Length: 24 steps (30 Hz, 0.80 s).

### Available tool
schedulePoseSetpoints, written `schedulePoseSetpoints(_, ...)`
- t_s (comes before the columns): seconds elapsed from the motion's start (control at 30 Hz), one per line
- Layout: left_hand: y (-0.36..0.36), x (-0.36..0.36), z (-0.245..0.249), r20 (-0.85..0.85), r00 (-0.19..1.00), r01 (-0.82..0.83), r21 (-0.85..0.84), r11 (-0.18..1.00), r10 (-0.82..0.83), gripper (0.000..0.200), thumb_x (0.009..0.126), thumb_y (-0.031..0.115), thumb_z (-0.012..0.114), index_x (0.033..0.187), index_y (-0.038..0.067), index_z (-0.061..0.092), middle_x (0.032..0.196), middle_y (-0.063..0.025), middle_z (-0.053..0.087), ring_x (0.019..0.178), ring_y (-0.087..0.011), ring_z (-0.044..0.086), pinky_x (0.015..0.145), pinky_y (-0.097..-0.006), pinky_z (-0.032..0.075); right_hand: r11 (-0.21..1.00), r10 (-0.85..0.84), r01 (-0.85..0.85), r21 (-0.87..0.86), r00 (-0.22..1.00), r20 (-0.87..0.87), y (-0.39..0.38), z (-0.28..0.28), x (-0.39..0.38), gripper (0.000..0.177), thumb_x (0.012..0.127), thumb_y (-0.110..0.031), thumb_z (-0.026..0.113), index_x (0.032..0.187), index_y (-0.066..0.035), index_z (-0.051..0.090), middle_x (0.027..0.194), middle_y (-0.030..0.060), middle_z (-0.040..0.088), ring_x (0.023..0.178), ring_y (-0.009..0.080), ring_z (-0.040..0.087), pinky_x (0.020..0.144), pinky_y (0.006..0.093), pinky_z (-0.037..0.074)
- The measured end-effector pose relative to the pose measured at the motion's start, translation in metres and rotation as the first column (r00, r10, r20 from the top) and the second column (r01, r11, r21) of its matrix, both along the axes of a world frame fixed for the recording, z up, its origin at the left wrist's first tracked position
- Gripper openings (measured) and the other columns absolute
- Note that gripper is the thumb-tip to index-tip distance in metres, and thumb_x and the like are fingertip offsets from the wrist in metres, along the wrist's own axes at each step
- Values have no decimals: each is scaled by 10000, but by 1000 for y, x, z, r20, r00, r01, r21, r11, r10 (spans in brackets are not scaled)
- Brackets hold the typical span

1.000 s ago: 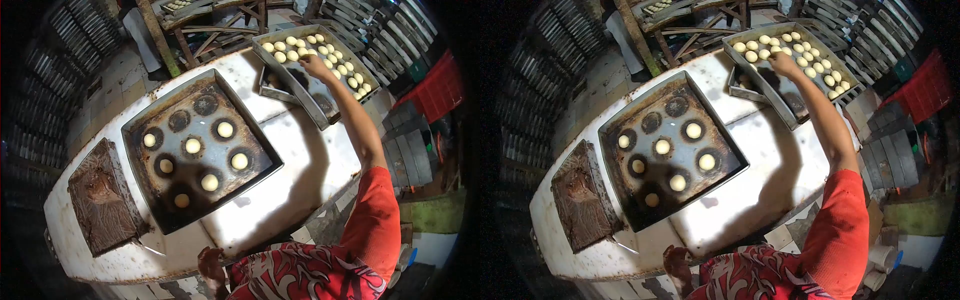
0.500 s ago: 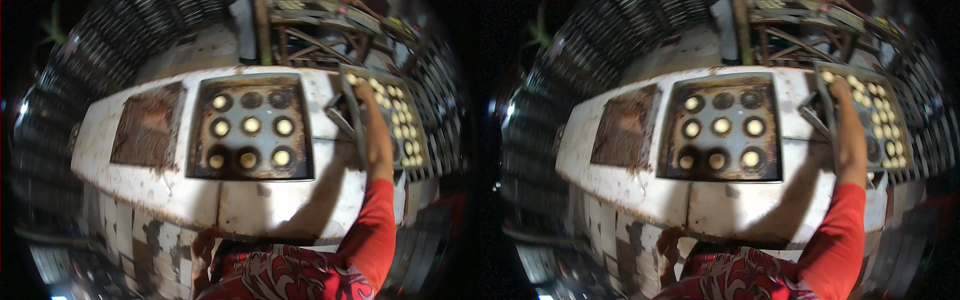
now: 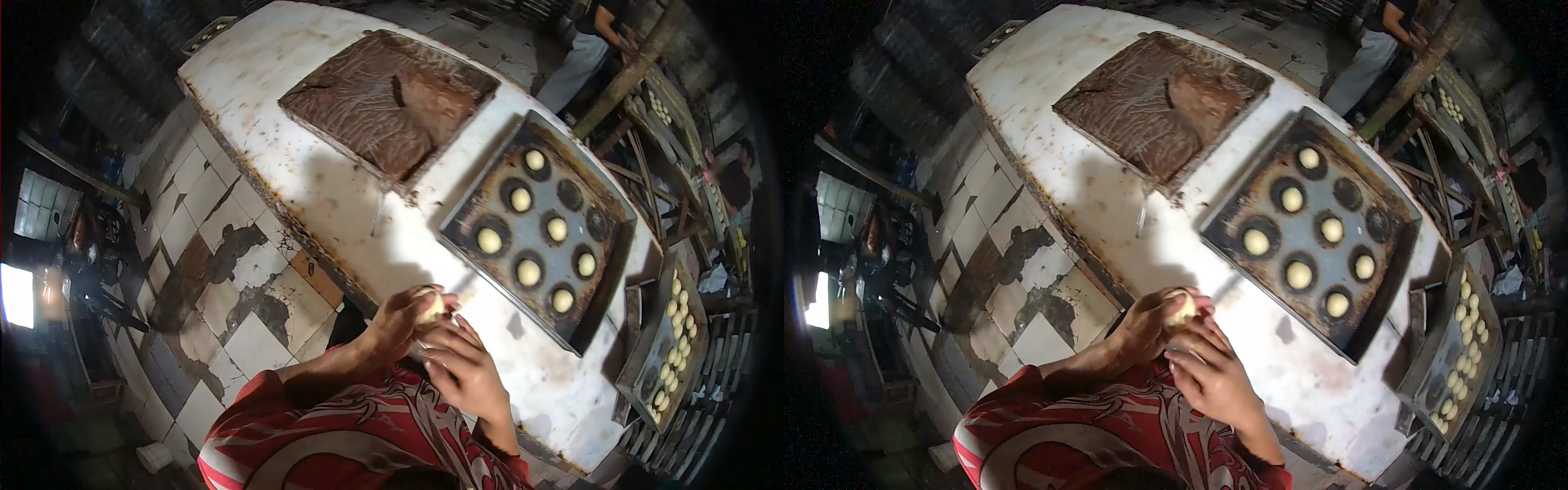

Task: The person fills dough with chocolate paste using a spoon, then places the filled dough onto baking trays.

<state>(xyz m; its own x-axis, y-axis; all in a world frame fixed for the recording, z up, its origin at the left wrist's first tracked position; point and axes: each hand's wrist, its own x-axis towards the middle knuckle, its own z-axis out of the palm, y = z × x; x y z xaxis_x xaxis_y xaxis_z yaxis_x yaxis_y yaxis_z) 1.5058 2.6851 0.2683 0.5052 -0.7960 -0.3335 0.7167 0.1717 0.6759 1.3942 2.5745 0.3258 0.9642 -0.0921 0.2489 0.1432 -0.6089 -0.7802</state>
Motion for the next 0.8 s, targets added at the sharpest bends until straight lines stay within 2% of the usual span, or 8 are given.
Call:
schedulePoseSetpoints(0.07, 21, 31, -10, 208, 977, -73, 157, 985, 39, 318, 925, 117, 396, 1202, -37, 427, 1105, -102, 538, 1012, -163, 509, 888, -300, 411, 748, -387, 264, 609, 919, 76, 34, -31, 51, 77, 865, -60, 533, 896, 7, 555, 722, 73, 618, 693, 200, 599, 805, 299, 448)
schedulePoseSetpoints(0.23, 78, 126, -21, -222, 959, -238, -302, 923, 174, 385, 890, 91, 435, 1261, -13, 425, 1275, -129, 460, 1194, -181, 416, 1008, -300, 314, 402, -793, 628, 666, 603, -90, 72, -103, 211, 185, 903, -75, 511, 1027, 23, 415, 928, 107, 490, 922, 143, 496, 777, 256, 409)
schedulePoseSetpoints(0.3, 107, 171, -26, -30, 943, -328, -235, 915, 331, 417, 853, 37, 464, 1265, -17, 422, 1309, -139, 429, 1203, -230, 417, 1039, -334, 296, 546, -831, 773, 321, 550, 89, 83, -147, 240, 347, 873, -66, 561, 1142, -31, 343, 1035, 95, 434, 902, 158, 450, 818, 272, 392)
schedulePoseSetpoints(0.47, 119, 233, -77, 392, 917, -177, 248, 952, 68, 457, 814, -23, 517, 1263, 27, 452, 1178, -93, 520, 1056, -167, 501, 925, -269, 394, 255, -931, 880, 400, 336, -146, 97, -155, 268, 103, 931, -89, 455, 973, 5, 443, 848, 41, 473, 761, 128, 457, 706, 235, 403)
schedulePoseSetpoints(0.5, 112, 234, -80, 125, 974, -208, 171, 963, 188, 486, 829, -36, 494, 1300, 60, 427, 1145, -64, 533, 1001, -159, 514, 882, -258, 412, 276, -920, 832, 482, 373, -117, 108, -129, 280, 99, 926, -79, 451, 957, 13, 473, 824, 39, 484, 722, 133, 470, 653, 225, 405)
schedulePoseSetpoints(0.6, 100, 244, -61, 382, 908, 50, 315, 948, -175, 574, 873, 22, 497, 1397, 84, 271, 1336, -97, 386, 1186, -151, 382, 977, -262, 323, 761, -636, 643, -83, 766, 97, 95, -77, 335, 93, 883, -36, 482, 932, 27, 532, 753, 141, 512, 635, 223, 503, 581, 288, 409)
schedulePoseSetpoints(0.67, 96, 258, -40, 149, 988, -22, -72, 997, 32, 672, 871, 10, 522, 1432, 95, 162, 1372, -79, 326, 1196, -135, 343, 961, -238, 302, 870, -489, 478, -124, 868, -88, 60, -59, 397, 92, 869, -43, 504, 948, -2, 528, 727, 174, 537, 629, 290, 548, 584, 365, 432)
schedulePoseSetpoints(0.8, 129, 307, -31, -93, 982, -182, -235, 955, 164, 619, 851, -53, 502, 1398, 41, 228, 1414, -100, 310, 1270, -173, 336, 1005, -287, 322, 670, -304, 172, -722, 951, -56, -6, -82, 519, 149, 902, -213, 492, 863, -70, 482, 766, 177, 597, 662, 385, 583, 529, 448, 461)
